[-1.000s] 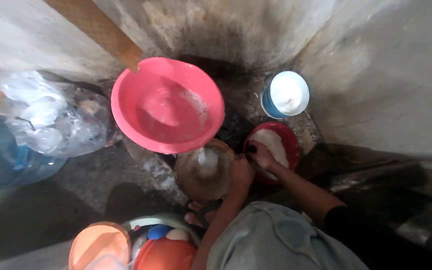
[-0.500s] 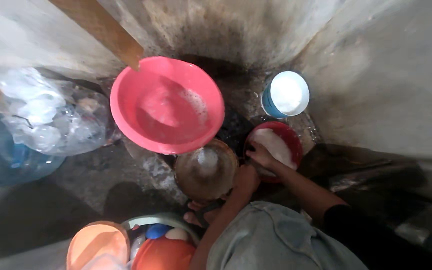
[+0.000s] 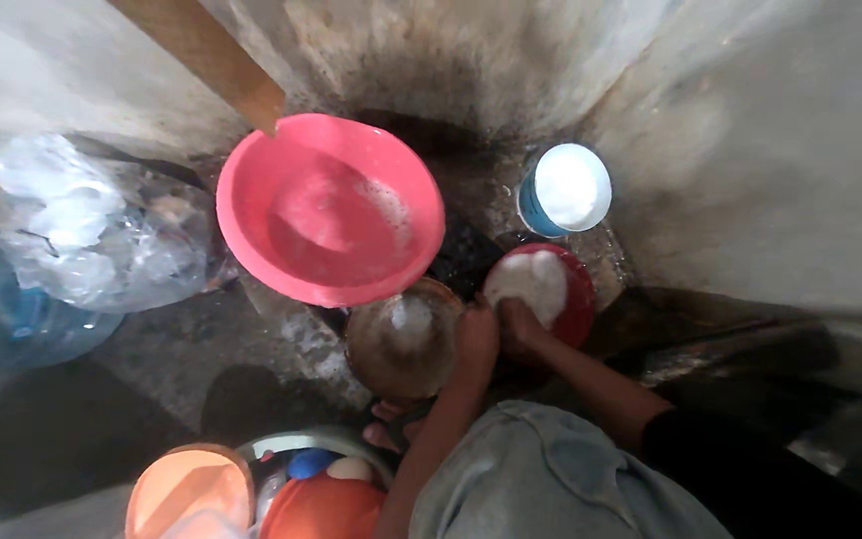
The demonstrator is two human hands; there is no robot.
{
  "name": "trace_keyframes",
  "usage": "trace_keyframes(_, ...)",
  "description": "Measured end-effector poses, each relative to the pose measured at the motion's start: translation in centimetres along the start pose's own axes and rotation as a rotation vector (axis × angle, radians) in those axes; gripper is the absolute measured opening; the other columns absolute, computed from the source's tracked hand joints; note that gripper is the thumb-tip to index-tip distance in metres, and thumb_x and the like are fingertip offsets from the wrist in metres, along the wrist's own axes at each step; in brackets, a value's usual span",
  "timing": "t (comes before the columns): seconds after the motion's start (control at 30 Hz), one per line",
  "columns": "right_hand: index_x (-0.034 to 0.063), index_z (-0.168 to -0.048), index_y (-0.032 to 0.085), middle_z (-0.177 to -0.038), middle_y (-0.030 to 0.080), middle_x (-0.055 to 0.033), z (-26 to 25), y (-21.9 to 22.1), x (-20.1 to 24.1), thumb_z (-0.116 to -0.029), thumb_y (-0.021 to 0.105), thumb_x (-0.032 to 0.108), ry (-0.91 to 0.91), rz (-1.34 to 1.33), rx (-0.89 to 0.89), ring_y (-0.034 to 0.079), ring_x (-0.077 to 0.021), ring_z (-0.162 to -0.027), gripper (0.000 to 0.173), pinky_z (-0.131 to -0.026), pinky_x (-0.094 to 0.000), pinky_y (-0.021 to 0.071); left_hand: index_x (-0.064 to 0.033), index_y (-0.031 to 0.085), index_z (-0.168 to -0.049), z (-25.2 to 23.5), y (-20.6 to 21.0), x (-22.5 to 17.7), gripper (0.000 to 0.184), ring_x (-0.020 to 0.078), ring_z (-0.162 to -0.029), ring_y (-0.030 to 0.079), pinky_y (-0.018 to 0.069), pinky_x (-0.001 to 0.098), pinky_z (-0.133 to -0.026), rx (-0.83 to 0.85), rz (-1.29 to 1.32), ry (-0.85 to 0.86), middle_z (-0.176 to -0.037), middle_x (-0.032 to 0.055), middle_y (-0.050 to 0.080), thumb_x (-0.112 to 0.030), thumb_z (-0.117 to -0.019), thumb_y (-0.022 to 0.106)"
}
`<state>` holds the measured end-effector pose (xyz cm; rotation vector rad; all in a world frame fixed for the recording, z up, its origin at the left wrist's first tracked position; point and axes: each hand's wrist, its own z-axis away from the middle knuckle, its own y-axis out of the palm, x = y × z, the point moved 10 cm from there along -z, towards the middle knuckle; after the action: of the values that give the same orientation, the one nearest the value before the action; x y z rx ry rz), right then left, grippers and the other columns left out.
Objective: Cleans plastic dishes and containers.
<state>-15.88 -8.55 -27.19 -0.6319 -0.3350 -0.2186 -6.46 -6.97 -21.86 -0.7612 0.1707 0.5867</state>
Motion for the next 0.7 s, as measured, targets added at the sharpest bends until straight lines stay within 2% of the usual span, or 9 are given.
trace_keyframes(0.07, -0.0117, -0.13, 0.059, -0.133, 0.059, -0.0332, -1.6, -2.7, -0.1, -0.0978, 0.067, 0.014, 0.106, -0.202, -0.15, 0.057, -0.0453, -0.127, 0.042, -0.109, -0.0568, 0.0451, -0.0024, 0.052, -0.144, -0.1, 0.0, -0.1, 0.043, 0.0389, -0.111, 0.068, 0.0557, 0.0527, -0.093, -0.028, -0.018, 0.021, -0.121, 0.0236, 0.067, -0.014, -0.1027, 0.056)
trace_keyframes(0.17, -0.0098, -0.13, 0.058, -0.128, 0.061, -0.032, -3.2, -6.0, -4.6, -0.0948, 0.07, 0.016, 0.323, -0.652, -0.528, 0.061, -0.0438, -0.121, 0.045, -0.103, -0.0578, 0.0498, -0.002, 0.05, -0.144, -0.4, 0.3, 0.0, 0.043, 0.0385, -0.109, 0.069, 0.0571, 0.0514, -0.091, -0.063, -0.029, 0.037, -0.124, 0.0233, 0.066, -0.014, -0.1026, 0.056)
trace_keyframes(0.23, -0.0036, -0.141, 0.051, -0.133, 0.061, -0.0274, -2.6, -6.7, -6.4, -0.0977, 0.068, 0.023, 0.477, -0.847, -0.691, 0.06, -0.0407, -0.123, 0.054, -0.104, -0.0567, 0.0488, -0.0018, 0.048, -0.145, -0.4, 0.5, -0.1, 0.045, 0.0381, -0.11, 0.068, 0.0568, 0.0507, -0.092, -0.05, -0.042, 0.045, -0.128, 0.0233, 0.063, -0.015, -0.1031, 0.055)
trace_keyframes(0.27, -0.0004, -0.146, 0.045, -0.137, 0.06, -0.0254, -2.5, -6.8, -6.6, -0.1006, 0.064, 0.026, 0.497, -0.851, -0.716, 0.06, -0.039, -0.126, 0.056, -0.106, -0.0554, 0.0481, -0.0018, 0.046, -0.146, -0.4, 0.6, -0.2, 0.045, 0.0382, -0.111, 0.068, 0.0565, 0.0508, -0.093, -0.037, -0.044, 0.048, -0.128, 0.0233, 0.063, -0.014, -0.1036, 0.054)
trace_keyframes(0.33, -0.0017, -0.146, 0.045, -0.138, 0.058, -0.0267, -3.0, -6.6, -5.6, -0.1027, 0.06, 0.023, 0.371, -0.773, -0.686, 0.058, -0.0399, -0.128, 0.052, -0.108, -0.0563, 0.0469, -0.001, 0.047, -0.145, -0.4, 1.0, -0.3, 0.043, 0.0383, -0.109, 0.068, 0.057, 0.0512, -0.091, -0.028, -0.056, 0.056, -0.125, 0.0233, 0.065, -0.014, -0.1046, 0.052)
trace_keyframes(0.43, -0.0023, -0.126, 0.064, -0.122, 0.066, -0.0267, -4.1, -5.4, -2.9, -0.1009, 0.064, 0.019, 0.113, -0.523, -0.534, 0.065, -0.0406, -0.114, 0.034, -0.1, -0.0585, 0.051, 0.0002, 0.042, -0.149, 0.1, 1.1, -0.7, 0.046, 0.0381, -0.113, 0.067, 0.0555, 0.05, -0.094, 0.054, -0.066, 0.037, -0.129, 0.024, 0.063, -0.01, -0.1053, 0.049)
trace_keyframes(0.57, 0.0023, -0.12, 0.069, -0.113, 0.071, -0.0219, -4.4, -3.9, -1.5, -0.0985, 0.067, 0.019, 0.0, -0.321, -0.259, 0.068, -0.0377, -0.107, 0.028, -0.095, -0.0587, 0.0532, 0.0005, 0.039, -0.152, 0.7, 0.7, -0.6, 0.05, 0.0383, -0.116, 0.066, 0.0544, 0.0498, -0.097, 0.085, -0.041, 0.017, -0.131, 0.025, 0.062, -0.009, -0.1041, 0.051)
trace_keyframes(0.63, -0.0011, -0.119, 0.069, -0.117, 0.069, -0.0246, -4.2, -5.7, -2.6, -0.098, 0.069, 0.023, 0.094, -0.389, -0.345, 0.066, -0.0397, -0.112, 0.032, -0.1, -0.0588, 0.0509, 0.001, 0.038, -0.152, 0.8, 0.7, -0.5, 0.051, 0.0387, -0.116, 0.066, 0.0548, 0.0499, -0.096, 0.094, -0.053, 0.011, -0.13, 0.0253, 0.062, -0.008, -0.1032, 0.052)
trace_keyframes(0.7, -0.0094, -0.131, 0.059, -0.131, 0.061, -0.0312, -3.4, -7.9, -4.3, -0.0991, 0.067, 0.022, 0.271, -0.579, -0.561, 0.058, -0.0435, -0.127, 0.045, -0.109, -0.0573, 0.0446, 0.001, 0.04, -0.15, 0.9, 0.8, -0.5, 0.048, 0.0386, -0.114, 0.067, 0.0551, 0.0499, -0.095, 0.093, -0.067, 0.008, -0.128, 0.0251, 0.064, -0.01, -0.1041, 0.051)
